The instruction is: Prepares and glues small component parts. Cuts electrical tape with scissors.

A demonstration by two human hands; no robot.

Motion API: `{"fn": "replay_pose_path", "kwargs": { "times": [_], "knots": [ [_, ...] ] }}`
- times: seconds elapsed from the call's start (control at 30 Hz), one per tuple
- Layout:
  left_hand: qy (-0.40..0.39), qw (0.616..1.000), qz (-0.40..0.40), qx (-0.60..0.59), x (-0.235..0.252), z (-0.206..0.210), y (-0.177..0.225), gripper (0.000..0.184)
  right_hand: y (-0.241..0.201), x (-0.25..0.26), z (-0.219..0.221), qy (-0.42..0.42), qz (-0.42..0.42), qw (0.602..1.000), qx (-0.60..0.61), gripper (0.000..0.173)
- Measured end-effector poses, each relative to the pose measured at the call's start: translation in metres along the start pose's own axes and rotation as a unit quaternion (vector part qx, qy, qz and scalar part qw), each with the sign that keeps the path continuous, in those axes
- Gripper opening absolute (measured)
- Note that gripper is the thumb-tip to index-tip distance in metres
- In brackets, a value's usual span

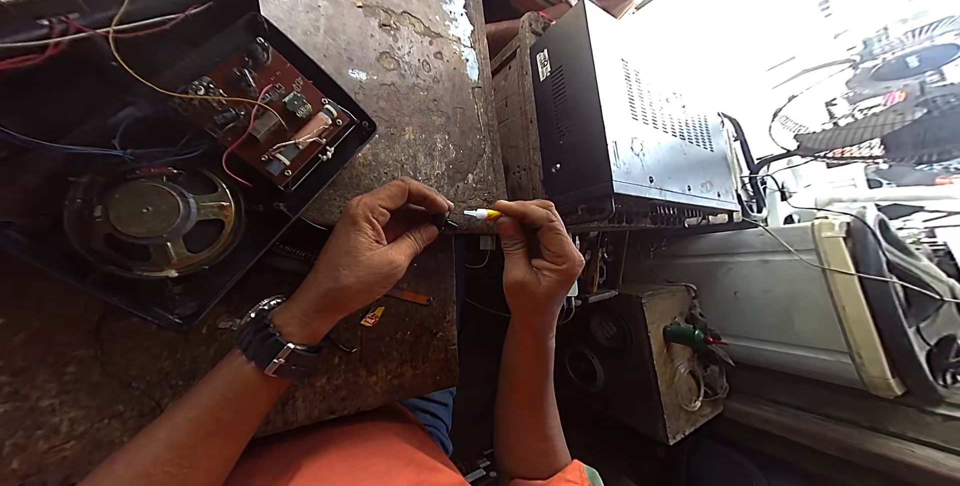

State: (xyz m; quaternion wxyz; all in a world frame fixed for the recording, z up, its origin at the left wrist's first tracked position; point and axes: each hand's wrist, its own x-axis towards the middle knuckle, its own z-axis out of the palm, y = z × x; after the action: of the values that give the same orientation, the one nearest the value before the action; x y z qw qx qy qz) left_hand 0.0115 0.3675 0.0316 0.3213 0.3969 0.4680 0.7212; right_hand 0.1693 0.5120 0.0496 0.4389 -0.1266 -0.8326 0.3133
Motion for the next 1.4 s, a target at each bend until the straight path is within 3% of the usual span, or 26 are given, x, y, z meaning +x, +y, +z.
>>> {"fn": "replay_pose_path", "kwargs": {
  "times": [0.17,0.37,0.83,1.4],
  "knots": [
    [0.001,1.0,0.009,-0.023,0.0,0.0,-0.001,0.022,0.004,-0.001,0.004,0.013,0.042,0.997,0.067,0.017],
    [0.002,1.0,0.011,-0.024,0.0,0.001,-0.002,0.026,0.005,0.0,0.004,-0.004,0.031,0.997,0.076,0.014],
    [0.0,1.0,-0.015,0.024,-0.001,-0.001,-0.001,0.029,-0.006,0.005,0.004,-0.013,-0.063,0.998,-0.026,0.01],
    [-0.006,0.999,-0.014,0.049,-0.001,-0.002,0.001,0.028,-0.008,0.007,0.007,-0.025,-0.082,0.995,-0.058,0.008]
  ]
}}
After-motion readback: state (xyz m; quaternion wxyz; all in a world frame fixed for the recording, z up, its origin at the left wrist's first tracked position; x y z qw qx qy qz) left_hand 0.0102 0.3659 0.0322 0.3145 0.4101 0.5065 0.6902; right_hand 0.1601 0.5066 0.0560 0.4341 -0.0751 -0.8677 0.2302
